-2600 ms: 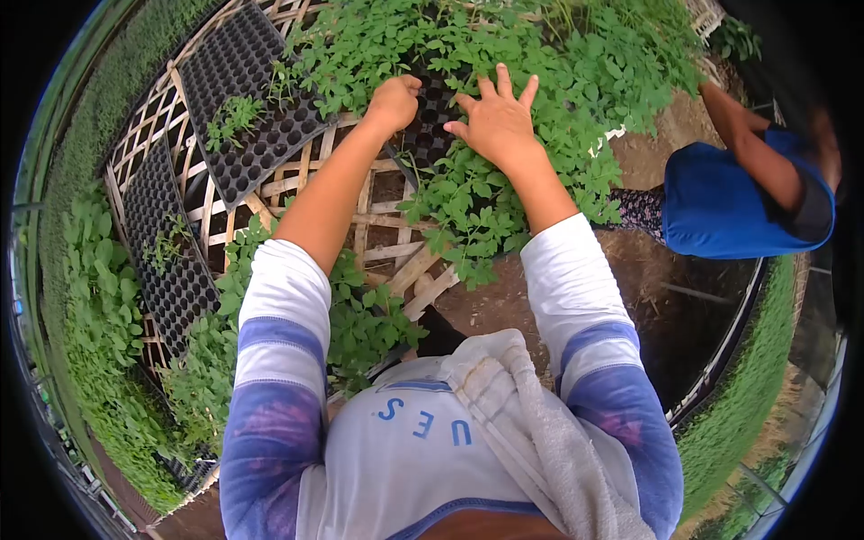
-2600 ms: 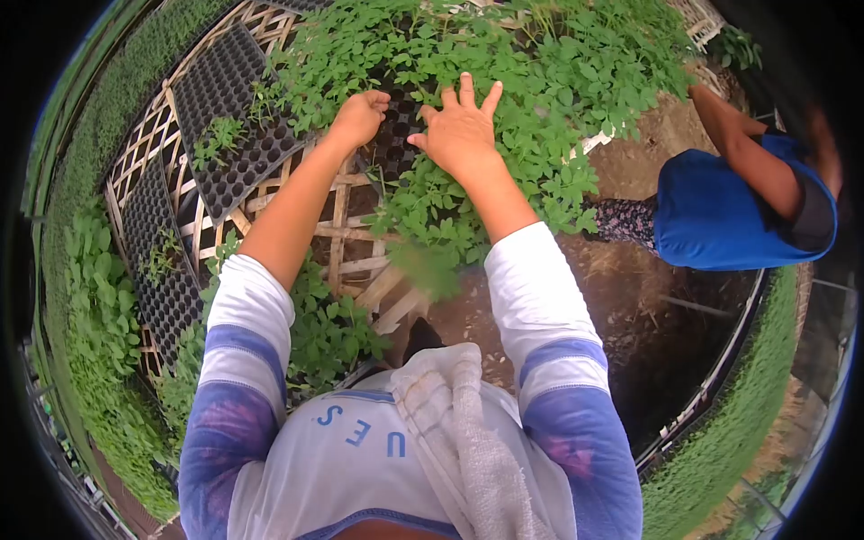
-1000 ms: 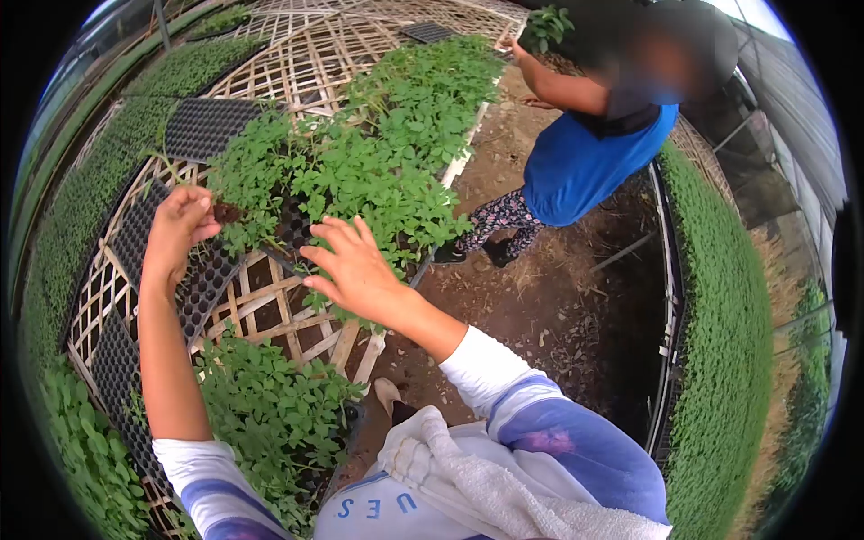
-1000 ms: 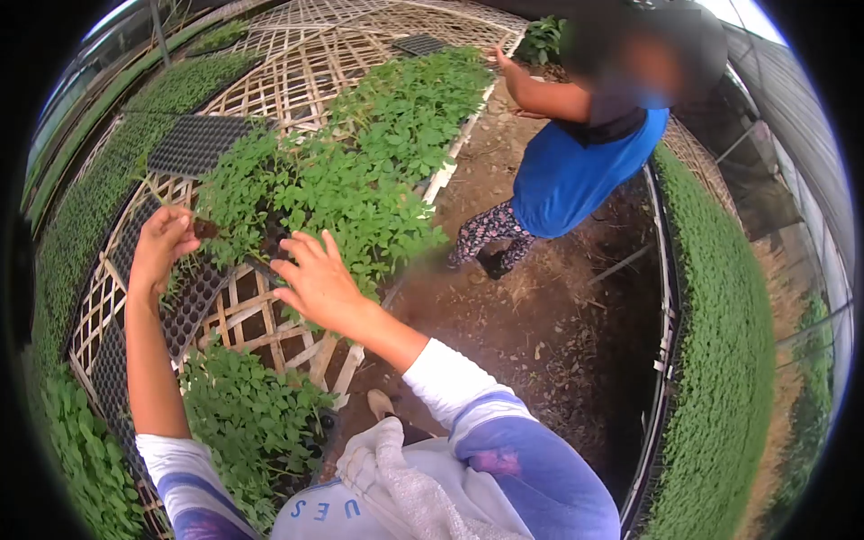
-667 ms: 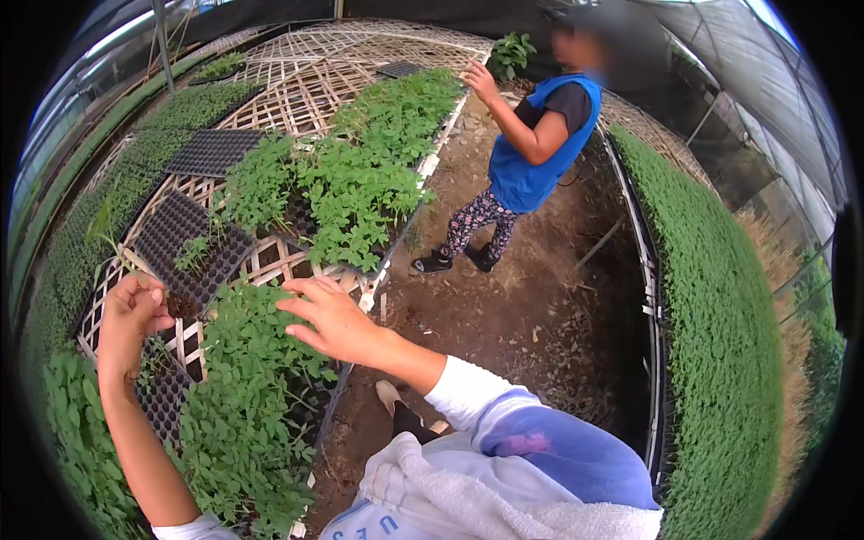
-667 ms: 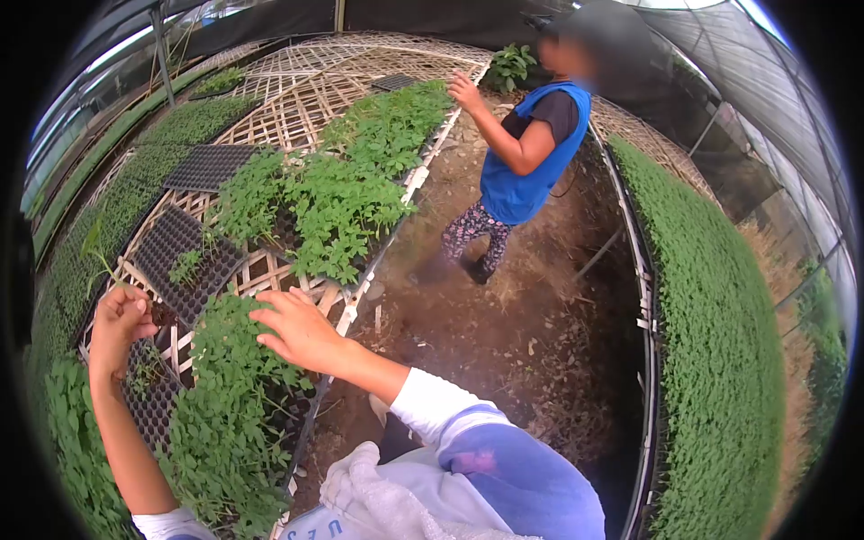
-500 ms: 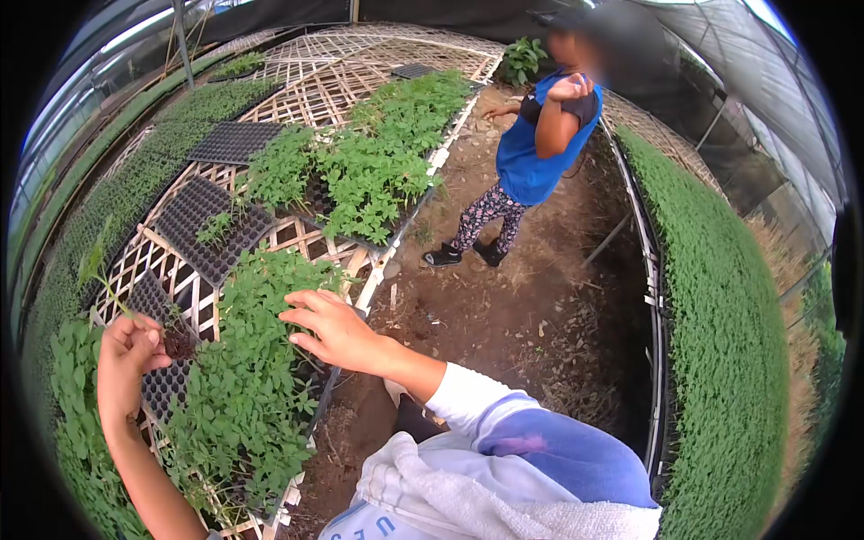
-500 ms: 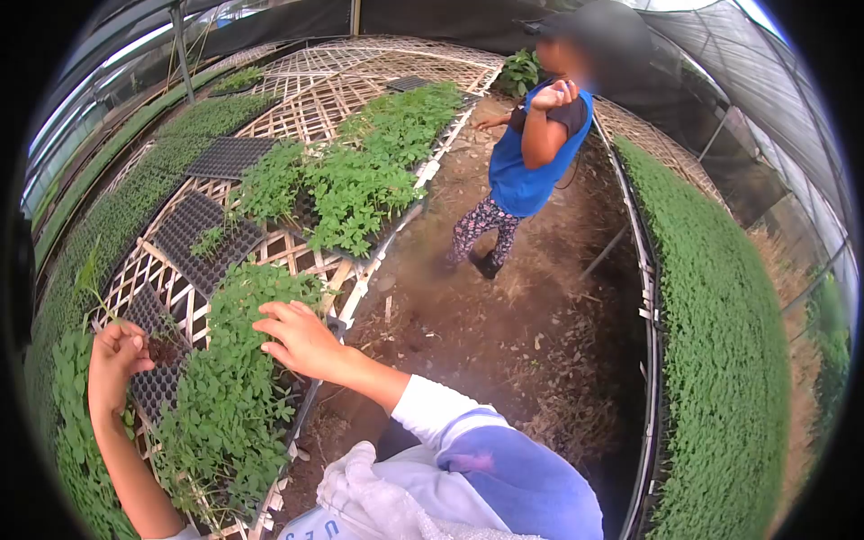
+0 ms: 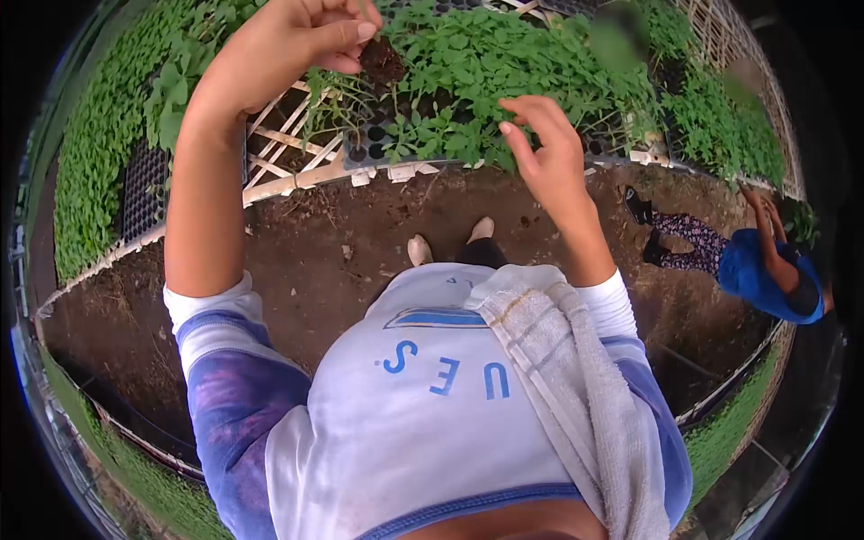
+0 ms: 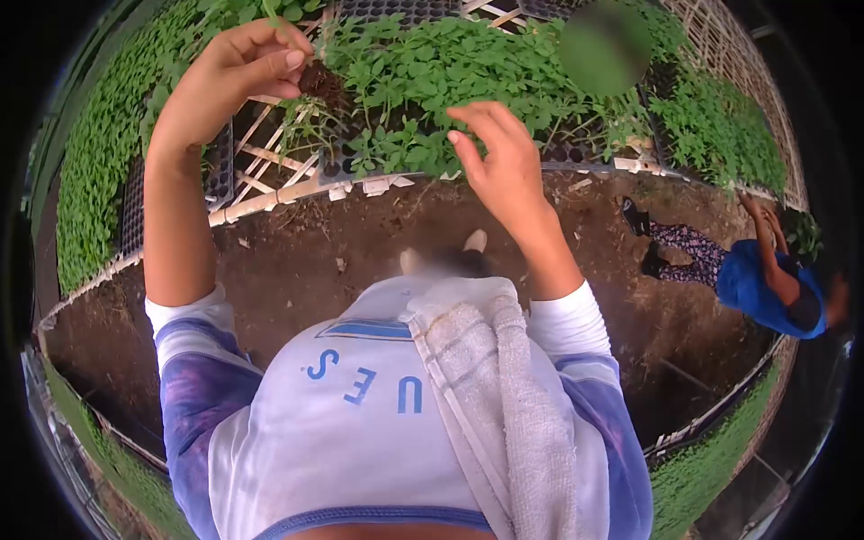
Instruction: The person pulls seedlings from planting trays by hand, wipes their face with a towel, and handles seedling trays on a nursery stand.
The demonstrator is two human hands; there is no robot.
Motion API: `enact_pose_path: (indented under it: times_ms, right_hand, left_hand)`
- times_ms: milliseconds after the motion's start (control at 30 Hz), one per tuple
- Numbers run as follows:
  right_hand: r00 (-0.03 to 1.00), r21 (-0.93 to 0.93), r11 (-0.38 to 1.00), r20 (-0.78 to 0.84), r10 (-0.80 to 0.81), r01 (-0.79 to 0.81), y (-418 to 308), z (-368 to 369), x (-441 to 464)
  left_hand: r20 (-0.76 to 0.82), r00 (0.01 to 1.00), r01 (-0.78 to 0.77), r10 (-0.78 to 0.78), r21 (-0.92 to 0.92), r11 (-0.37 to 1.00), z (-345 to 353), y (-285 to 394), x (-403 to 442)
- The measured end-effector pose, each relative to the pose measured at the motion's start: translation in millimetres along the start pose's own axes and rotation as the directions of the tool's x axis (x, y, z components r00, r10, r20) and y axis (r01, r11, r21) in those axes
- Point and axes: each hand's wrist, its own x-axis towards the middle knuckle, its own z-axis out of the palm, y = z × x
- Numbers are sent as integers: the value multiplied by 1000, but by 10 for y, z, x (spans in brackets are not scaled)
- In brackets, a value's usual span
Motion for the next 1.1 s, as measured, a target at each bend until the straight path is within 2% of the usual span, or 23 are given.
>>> enact_pose_path:
  times_ms: [67, 133, 167, 200, 233, 267, 333, 367, 500, 700, 767, 867, 1000, 1100]
  right_hand:
    - [981, -9, 990, 136, -139, 141, -123, 370, -28]
    - [938, -8, 977, 280, -203, 213, -193, 732, -19]
    - [938, -6, 977, 282, -201, 212, -227, 889, -7]
    - [920, -142, 942, 301, -252, 304, -253, 1026, 0]
    - [897, -273, 879, 328, -297, 391, -243, 1107, -18]
    - [898, -273, 881, 329, -292, 387, -191, 1156, -71]
    - [816, -388, 856, 575, -65, 342, -130, 1239, -131]
    - [784, -400, 852, 621, -18, 337, -112, 1232, -190]
    - [762, -397, 860, 647, 15, 320, -59, 1194, -386]
    - [799, -374, 881, 601, -9, 291, 57, 1234, -524]
    - [880, -375, 870, 457, -126, 319, 111, 1238, -554]
    - [890, -395, 883, 452, -54, 255, 142, 1212, -539]
    - [905, -440, 869, 425, -21, 226, 161, 1207, -547]
    - [899, -451, 869, 438, 17, 204, 120, 1160, -533]
  left_hand:
    - [-31, 999, -37, 35, -68, 997, 4, -252, -81]
    - [-64, 997, -54, 49, -87, 995, 59, -419, -125]
    - [-67, 998, -12, 5, -103, 995, 81, -491, -125]
    - [-67, 997, 31, -39, -120, 992, 115, -567, -120]
    - [-65, 998, 3, -8, -77, 997, 146, -658, -96]
    - [-61, 998, 5, -10, -80, 997, 198, -718, -88]
    - [-117, 993, -12, -3, -122, 992, 301, -778, -33]
    - [-121, 992, 10, -25, -121, 993, 339, -782, -13]
    - [-105, 994, -10, -4, -132, 991, 486, -857, 127]
    - [-49, 998, 27, -33, -103, 994, 709, -936, 352]
    - [-19, 998, 50, -52, -96, 994, 821, -1039, 424]
    - [4, 994, 106, -106, -92, 990, 916, -1108, 521]
    - [-49, 998, 41, -48, -138, 990, 1007, -1126, 557]
    - [-47, 997, 49, -58, -172, 984, 1033, -1149, 570]
